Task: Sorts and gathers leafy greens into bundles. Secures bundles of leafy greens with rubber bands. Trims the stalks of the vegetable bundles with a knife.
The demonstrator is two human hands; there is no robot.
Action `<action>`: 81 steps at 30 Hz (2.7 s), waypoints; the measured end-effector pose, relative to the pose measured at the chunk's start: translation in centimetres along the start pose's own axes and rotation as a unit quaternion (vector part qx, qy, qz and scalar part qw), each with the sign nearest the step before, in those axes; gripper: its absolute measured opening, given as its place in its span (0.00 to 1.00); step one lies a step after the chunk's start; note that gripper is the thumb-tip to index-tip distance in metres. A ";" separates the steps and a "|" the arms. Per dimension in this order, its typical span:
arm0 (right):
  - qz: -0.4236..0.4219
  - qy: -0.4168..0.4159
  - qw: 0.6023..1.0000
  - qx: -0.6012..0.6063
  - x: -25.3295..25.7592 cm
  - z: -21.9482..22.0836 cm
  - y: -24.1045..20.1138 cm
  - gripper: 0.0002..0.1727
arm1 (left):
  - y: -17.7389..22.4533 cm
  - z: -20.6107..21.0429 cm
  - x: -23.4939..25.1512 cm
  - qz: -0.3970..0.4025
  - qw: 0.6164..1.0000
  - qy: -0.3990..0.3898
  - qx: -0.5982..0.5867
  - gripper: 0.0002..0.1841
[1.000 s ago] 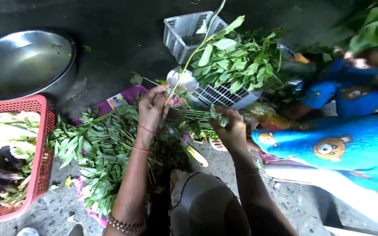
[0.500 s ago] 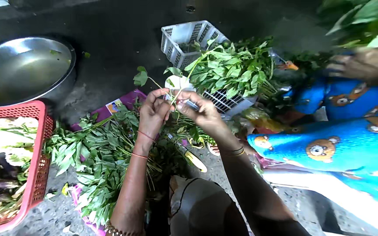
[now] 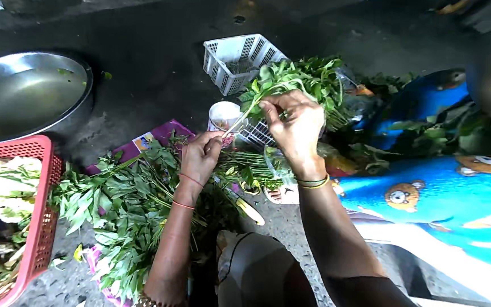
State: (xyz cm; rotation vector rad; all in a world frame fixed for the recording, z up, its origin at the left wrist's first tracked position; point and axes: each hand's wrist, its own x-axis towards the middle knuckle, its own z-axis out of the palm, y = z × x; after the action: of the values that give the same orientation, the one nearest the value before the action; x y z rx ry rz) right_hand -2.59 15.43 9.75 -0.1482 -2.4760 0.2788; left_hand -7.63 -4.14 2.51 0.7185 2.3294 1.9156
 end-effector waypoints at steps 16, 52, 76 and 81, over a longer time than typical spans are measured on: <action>-0.096 -0.135 0.986 -0.004 1.7 2.3 -3.1 0.11 | 1.8 4.2 -1.7 0.190 0.924 0.040 0.330 0.08; 0.320 -0.587 0.652 0.356 -22.5 17.7 -4.9 0.20 | -11.7 3.6 -16.0 -0.601 0.790 0.097 0.073 0.34; 0.475 -0.409 0.664 0.408 -18.5 22.5 1.2 0.15 | -4.9 -6.9 -9.6 -0.307 0.915 0.168 -0.200 0.19; 0.424 -0.277 0.717 0.479 -16.5 19.6 2.3 0.14 | -10.0 -4.4 -8.9 -0.447 0.880 0.156 -0.033 0.19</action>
State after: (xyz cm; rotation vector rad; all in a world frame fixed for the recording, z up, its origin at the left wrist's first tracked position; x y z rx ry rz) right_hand -1.38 11.60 -15.63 -0.8367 -2.2356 2.1972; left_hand -4.29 -12.82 -8.08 -0.6446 2.1059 1.6781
